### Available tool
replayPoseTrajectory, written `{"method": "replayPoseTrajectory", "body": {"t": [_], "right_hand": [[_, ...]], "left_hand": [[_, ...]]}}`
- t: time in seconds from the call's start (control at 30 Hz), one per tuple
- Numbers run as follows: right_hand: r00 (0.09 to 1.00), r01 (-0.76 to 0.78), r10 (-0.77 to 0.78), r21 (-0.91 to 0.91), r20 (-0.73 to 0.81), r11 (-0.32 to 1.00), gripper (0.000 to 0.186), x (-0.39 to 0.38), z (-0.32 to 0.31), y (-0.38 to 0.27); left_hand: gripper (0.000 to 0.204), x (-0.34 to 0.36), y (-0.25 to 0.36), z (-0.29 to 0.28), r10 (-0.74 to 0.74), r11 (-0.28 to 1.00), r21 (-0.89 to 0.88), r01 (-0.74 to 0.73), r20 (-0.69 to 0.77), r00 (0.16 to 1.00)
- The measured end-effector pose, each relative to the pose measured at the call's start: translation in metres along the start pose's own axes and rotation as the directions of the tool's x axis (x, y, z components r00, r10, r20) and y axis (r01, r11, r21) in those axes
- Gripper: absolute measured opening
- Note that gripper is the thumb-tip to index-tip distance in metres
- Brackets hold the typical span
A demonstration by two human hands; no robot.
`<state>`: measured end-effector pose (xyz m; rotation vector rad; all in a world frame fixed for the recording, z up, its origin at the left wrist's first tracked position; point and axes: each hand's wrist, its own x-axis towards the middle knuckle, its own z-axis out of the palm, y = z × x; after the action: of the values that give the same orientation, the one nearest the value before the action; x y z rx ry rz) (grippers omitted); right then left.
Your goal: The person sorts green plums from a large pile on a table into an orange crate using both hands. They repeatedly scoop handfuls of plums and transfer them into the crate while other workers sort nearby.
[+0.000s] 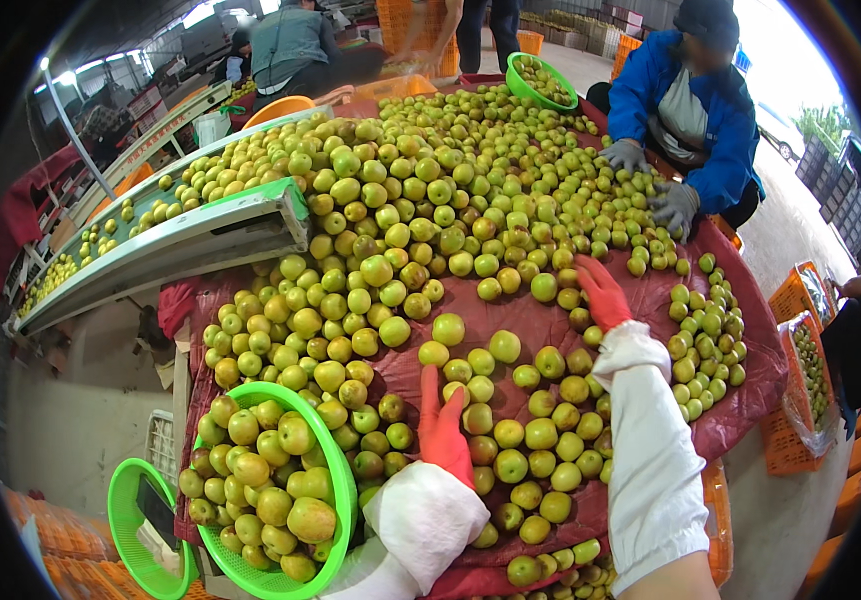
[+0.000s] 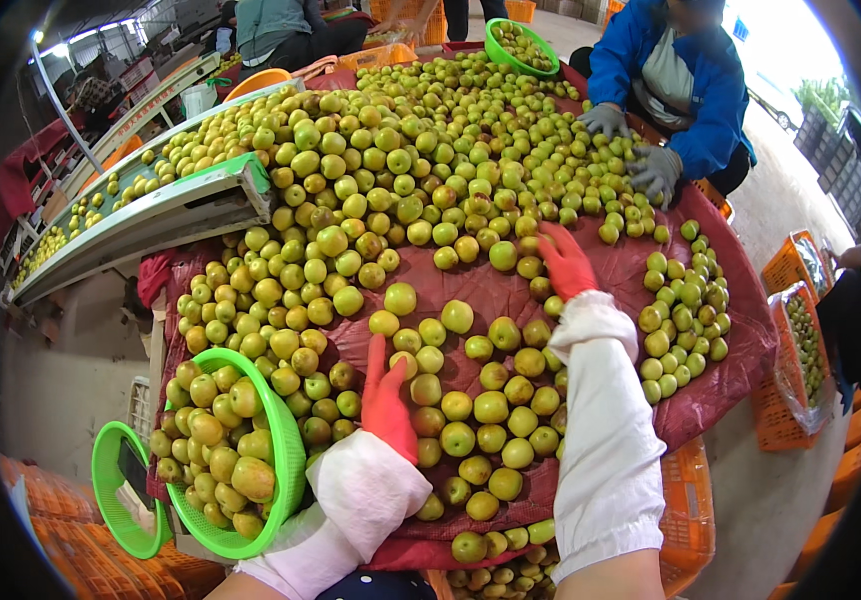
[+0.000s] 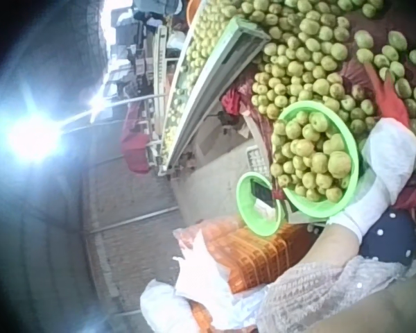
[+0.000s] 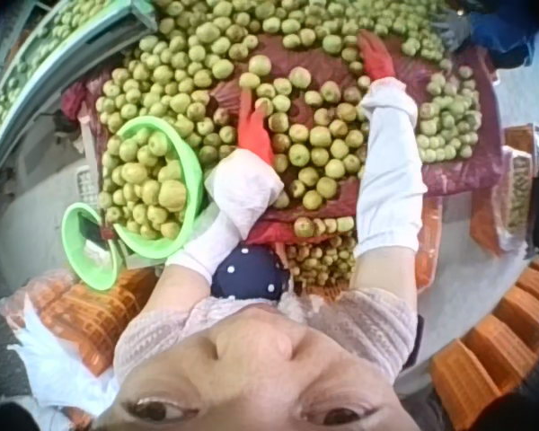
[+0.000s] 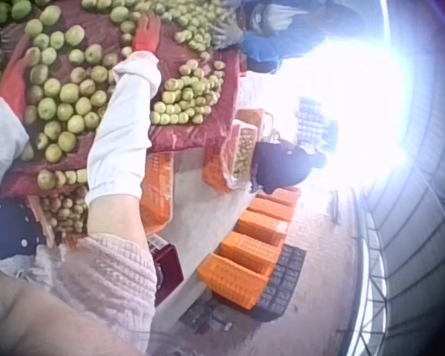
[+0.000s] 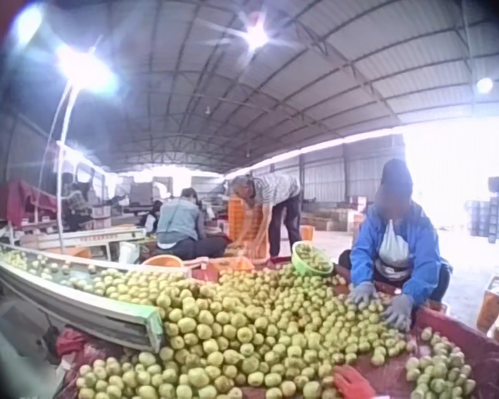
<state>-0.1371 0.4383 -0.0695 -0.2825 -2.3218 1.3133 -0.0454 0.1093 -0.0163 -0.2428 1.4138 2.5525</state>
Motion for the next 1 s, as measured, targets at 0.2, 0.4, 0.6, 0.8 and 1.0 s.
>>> {"method": "replayPoseTrajectory", "body": {"t": [0.2,0.4,0.6,0.8,1.0], "right_hand": [[0.901,-0.023,-0.070,0.209,0.428,0.978,0.030,-0.015,0.043,-0.060],[0.687,-0.204,-0.125,0.355,0.716,0.912,0.034,-0.047,0.023,-0.108],[0.507,-0.271,-0.102,0.270,0.856,0.924,0.041,-0.084,-0.012,-0.121],[0.246,-0.486,0.042,0.086,0.968,0.870,0.042,-0.139,-0.073,-0.140],[0.223,-0.637,0.168,0.013,0.960,0.771,0.042,-0.200,-0.139,-0.134]], "left_hand": [[0.059,-0.003,0.004,0.005,-0.054,0.998,0.030,0.052,0.076,0.996],[0.055,-0.012,0.011,0.010,-0.164,0.959,0.257,0.120,0.156,0.974],[0.054,-0.029,0.006,0.013,-0.347,0.935,0.230,0.272,0.421,0.838],[0.067,-0.048,-0.008,0.024,-0.503,0.844,0.384,0.374,0.807,0.308],[0.076,-0.086,-0.012,0.032,-0.698,0.708,0.695,0.122,0.716,-0.024]]}}
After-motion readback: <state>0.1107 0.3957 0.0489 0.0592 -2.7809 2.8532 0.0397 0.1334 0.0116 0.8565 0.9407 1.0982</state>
